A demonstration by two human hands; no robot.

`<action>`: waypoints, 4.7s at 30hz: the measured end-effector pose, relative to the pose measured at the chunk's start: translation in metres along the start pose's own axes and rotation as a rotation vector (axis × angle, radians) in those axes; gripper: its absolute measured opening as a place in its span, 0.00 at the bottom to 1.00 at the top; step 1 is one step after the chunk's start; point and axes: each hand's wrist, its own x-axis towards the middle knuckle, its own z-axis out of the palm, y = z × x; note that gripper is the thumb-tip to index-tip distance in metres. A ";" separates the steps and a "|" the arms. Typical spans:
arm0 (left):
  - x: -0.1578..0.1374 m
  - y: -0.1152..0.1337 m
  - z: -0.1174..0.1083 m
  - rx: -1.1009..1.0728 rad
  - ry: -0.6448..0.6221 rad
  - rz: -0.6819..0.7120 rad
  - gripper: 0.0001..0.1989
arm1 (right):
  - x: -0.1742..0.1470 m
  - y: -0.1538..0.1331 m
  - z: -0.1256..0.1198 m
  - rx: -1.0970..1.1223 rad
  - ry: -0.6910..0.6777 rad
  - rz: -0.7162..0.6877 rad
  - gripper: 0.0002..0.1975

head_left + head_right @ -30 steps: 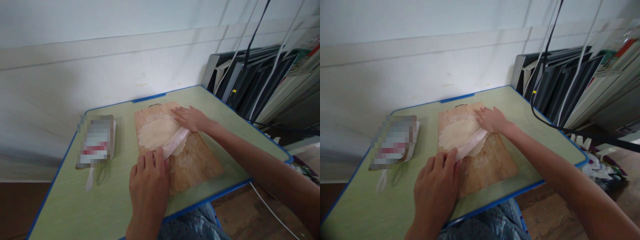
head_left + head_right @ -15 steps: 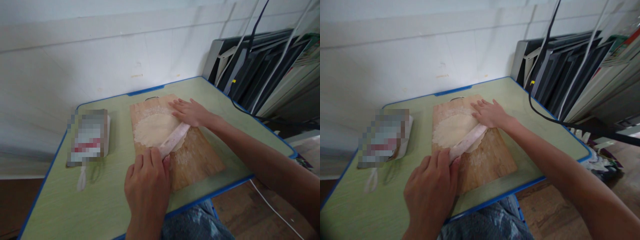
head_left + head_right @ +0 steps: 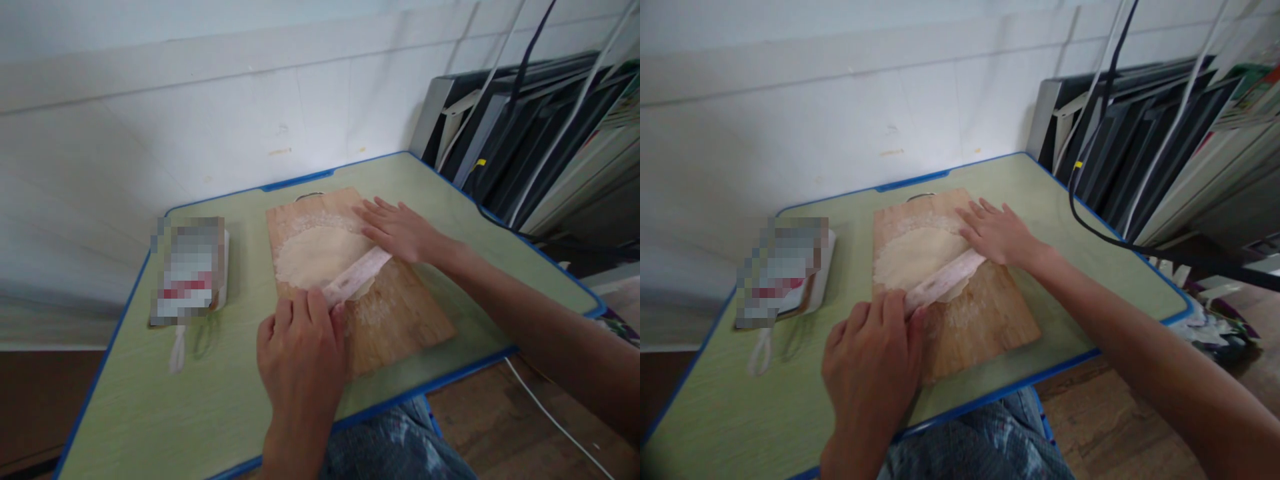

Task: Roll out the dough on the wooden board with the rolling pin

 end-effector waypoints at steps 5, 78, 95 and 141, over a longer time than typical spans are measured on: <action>0.001 -0.002 0.002 -0.010 0.029 0.025 0.13 | 0.019 -0.001 0.001 0.049 -0.046 0.007 0.32; -0.004 0.003 0.004 0.005 0.042 0.034 0.16 | 0.034 -0.012 -0.006 0.028 -0.013 -0.009 0.31; -0.004 0.003 0.005 -0.010 0.057 0.027 0.17 | 0.032 -0.011 -0.004 0.041 0.018 -0.022 0.30; -0.005 0.001 0.008 0.017 0.062 0.079 0.16 | -0.010 -0.016 0.003 0.112 0.082 0.104 0.28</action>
